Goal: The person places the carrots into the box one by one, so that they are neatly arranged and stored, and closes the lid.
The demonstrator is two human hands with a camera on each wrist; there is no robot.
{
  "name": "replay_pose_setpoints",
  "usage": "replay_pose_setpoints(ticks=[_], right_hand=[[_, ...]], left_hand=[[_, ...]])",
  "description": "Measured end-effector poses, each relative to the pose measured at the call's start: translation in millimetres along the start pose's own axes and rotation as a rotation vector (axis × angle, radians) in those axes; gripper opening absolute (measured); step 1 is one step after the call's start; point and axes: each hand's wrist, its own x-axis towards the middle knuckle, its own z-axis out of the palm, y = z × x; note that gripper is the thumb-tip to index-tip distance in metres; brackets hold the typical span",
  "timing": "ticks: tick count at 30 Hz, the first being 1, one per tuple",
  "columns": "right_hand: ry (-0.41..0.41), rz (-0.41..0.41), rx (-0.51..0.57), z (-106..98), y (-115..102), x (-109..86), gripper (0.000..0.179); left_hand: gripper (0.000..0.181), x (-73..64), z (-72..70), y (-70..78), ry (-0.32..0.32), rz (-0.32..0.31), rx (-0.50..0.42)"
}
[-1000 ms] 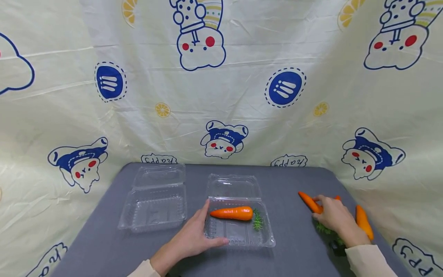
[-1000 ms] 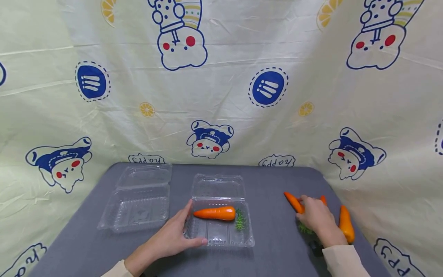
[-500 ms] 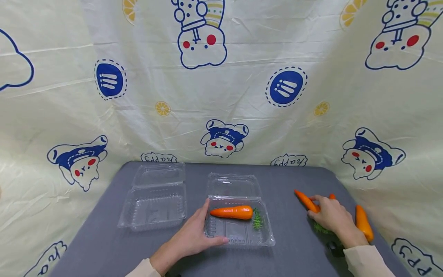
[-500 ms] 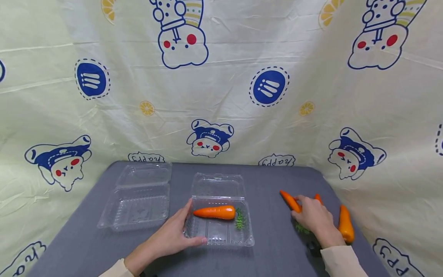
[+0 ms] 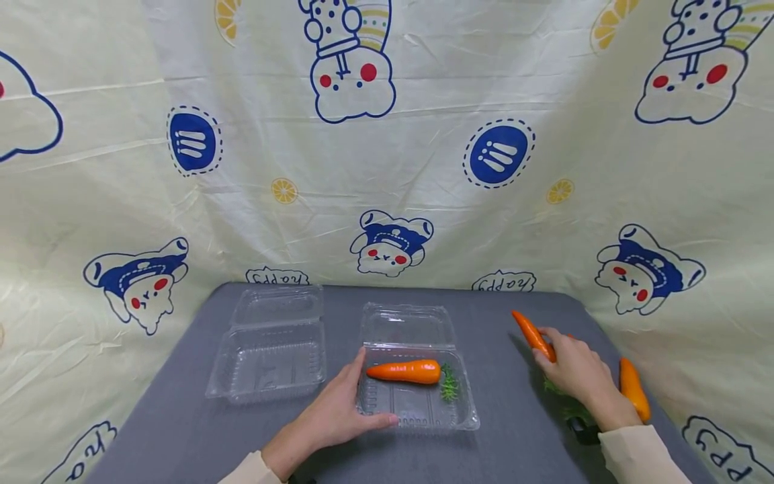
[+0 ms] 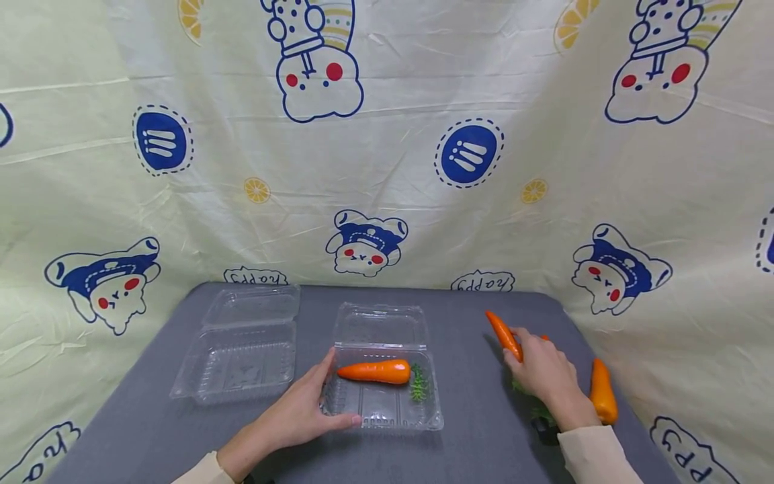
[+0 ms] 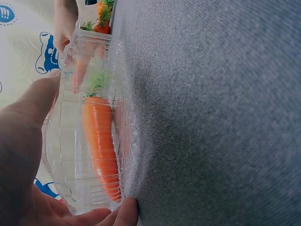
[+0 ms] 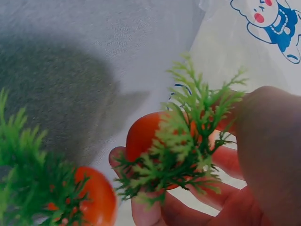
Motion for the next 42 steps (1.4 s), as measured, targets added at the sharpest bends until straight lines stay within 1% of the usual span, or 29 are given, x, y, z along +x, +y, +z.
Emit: replay_pose_setpoints(ticks=[9, 16, 21, 24, 30, 34, 42], right_hand=[[0.061, -0.051, 0.053, -0.9, -20.3, -3.7, 0.061], [0.092, -0.111, 0.138, -0.2, -43.4, -7.2, 0.064], [0.101, -0.167, 0.19, 1.6, -59.9, -9.9, 0.064], [0.107, -0.2, 0.219, 0.5, -70.8, -10.8, 0.063], [0.109, -0.244, 0.247, -2.6, -92.3, -10.1, 0.065], [0.095, -0.25, 0.273, -2.9, -104.5, -7.8, 0.067], [0.072, -0.272, 0.324, -2.6, -126.8, -6.7, 0.068]], left_hand=[[0.143, -0.1, 1.5, 0.1, -0.016, -0.038, -0.014], [0.143, -1.4, 0.2, 0.5, -0.003, -0.01, -0.036], [0.144, -2.4, 1.6, -0.1, -0.014, -0.019, -0.034], [0.144, -3.1, 2.2, 0.2, -0.008, -0.017, -0.027], [0.144, -4.0, 1.2, 2.7, 0.0, -0.013, -0.027], [0.144, -2.7, 0.2, 2.7, -0.008, -0.017, -0.03], [0.144, -1.8, -0.3, 3.3, 0.001, -0.013, -0.021]])
